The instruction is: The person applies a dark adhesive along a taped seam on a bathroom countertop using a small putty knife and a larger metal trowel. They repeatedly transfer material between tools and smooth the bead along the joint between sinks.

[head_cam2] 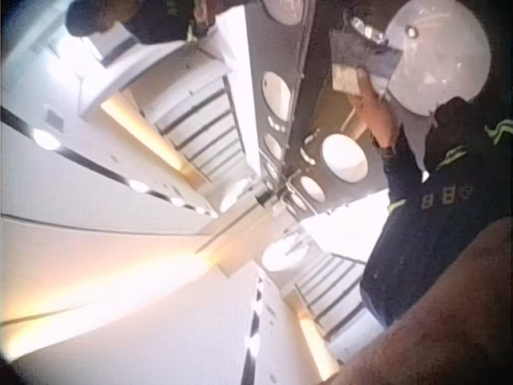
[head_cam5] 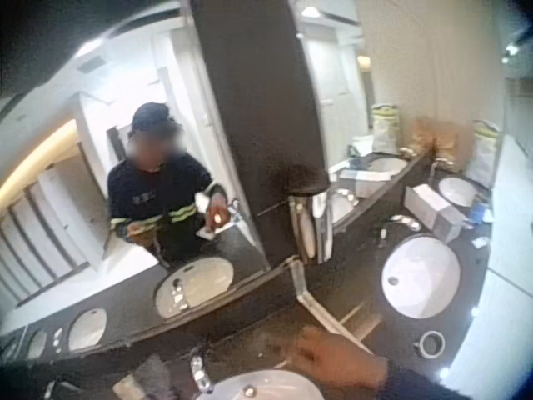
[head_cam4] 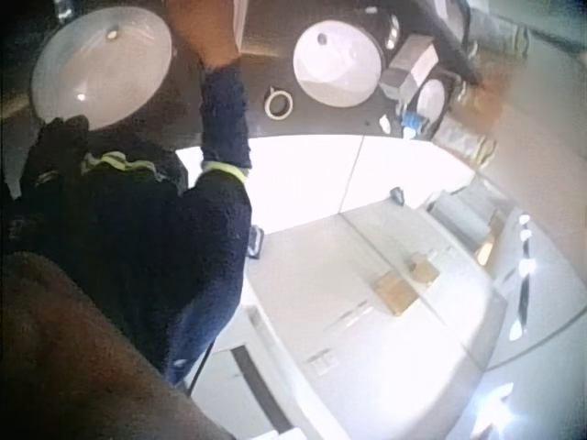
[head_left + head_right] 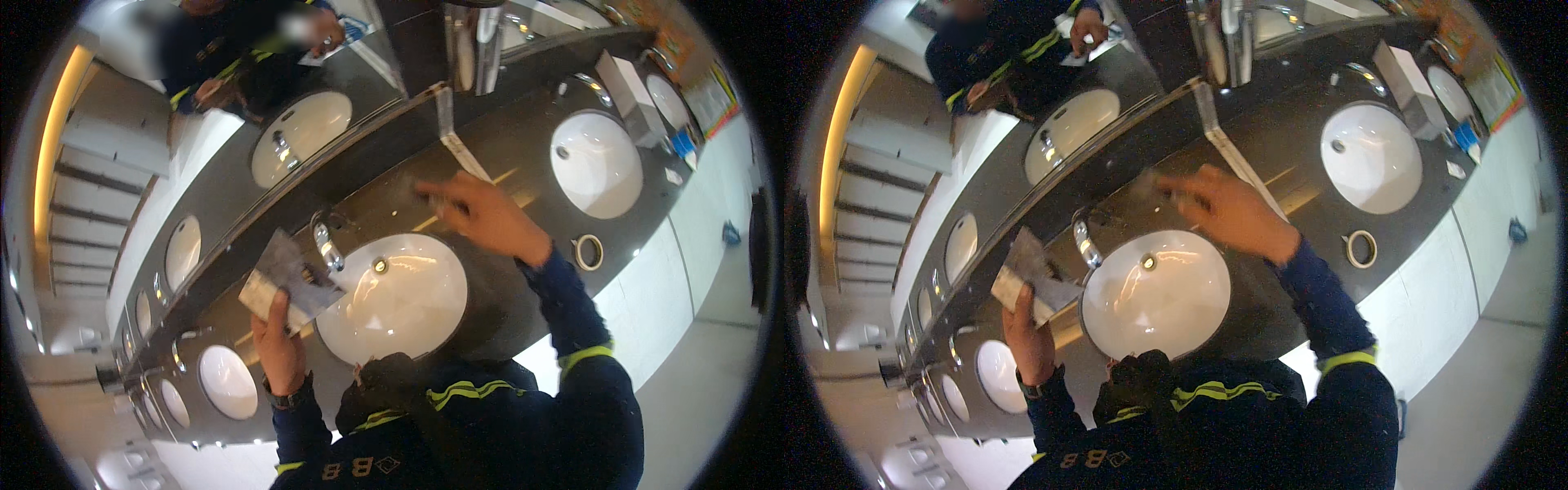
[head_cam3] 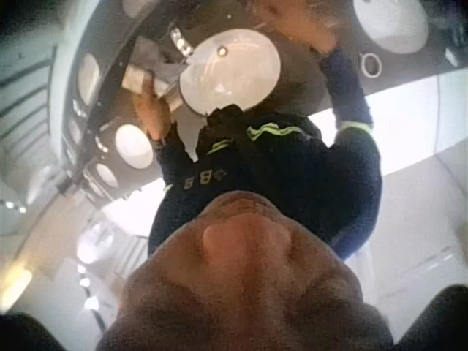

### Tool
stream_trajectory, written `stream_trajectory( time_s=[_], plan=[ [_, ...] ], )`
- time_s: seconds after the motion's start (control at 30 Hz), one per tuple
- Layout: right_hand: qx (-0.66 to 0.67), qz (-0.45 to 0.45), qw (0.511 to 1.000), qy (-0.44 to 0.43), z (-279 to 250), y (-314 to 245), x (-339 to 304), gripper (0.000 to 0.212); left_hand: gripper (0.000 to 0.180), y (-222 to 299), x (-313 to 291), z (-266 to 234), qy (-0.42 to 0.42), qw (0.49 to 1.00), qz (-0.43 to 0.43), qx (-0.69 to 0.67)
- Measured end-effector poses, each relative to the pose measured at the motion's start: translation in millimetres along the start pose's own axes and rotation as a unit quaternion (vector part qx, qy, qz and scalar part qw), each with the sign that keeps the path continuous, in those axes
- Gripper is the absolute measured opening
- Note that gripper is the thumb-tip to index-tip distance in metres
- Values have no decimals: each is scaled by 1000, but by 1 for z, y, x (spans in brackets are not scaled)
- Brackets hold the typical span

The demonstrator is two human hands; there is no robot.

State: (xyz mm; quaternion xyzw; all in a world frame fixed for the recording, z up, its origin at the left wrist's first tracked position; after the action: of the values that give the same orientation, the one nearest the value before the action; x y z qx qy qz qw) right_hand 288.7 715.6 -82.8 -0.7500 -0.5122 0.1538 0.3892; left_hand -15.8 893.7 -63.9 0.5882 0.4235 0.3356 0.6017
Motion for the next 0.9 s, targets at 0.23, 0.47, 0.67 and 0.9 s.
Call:
stream_trajectory(
  time_s=[0.23, 0.47, 0.67, 0.9],
  plan=[
    [495, 197, 760, 372, 63, 146, 73, 43, 32, 1, 0, 21, -38, 995, -47, -78],
    [509, 195, 696, 468, 78, 158, 118, 46, 29, -11, -3, 4, -11, 998, -54, -16],
    [527, 188, 673, 483, 82, 162, 129, 48, 30, -21, -1, -1, -18, 998, -52, -19],
    [547, 198, 663, 470, 81, 146, 144, 53, 27, -16, -5, 2, -29, 998, -45, -17]
  ],
)
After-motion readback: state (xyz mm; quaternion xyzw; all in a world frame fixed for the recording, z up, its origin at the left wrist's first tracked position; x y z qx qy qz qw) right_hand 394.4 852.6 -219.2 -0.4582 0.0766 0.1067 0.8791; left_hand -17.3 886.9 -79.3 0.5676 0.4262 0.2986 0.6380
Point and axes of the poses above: each hand's wrist, its own x-axis towards the middle knuckle, its own z-axis out of the palm, y = z × x, the point moved 5 cm from there along x, towards the middle knuckle, and after that the axes turned 1 degree about x, right-handed, at the moved point
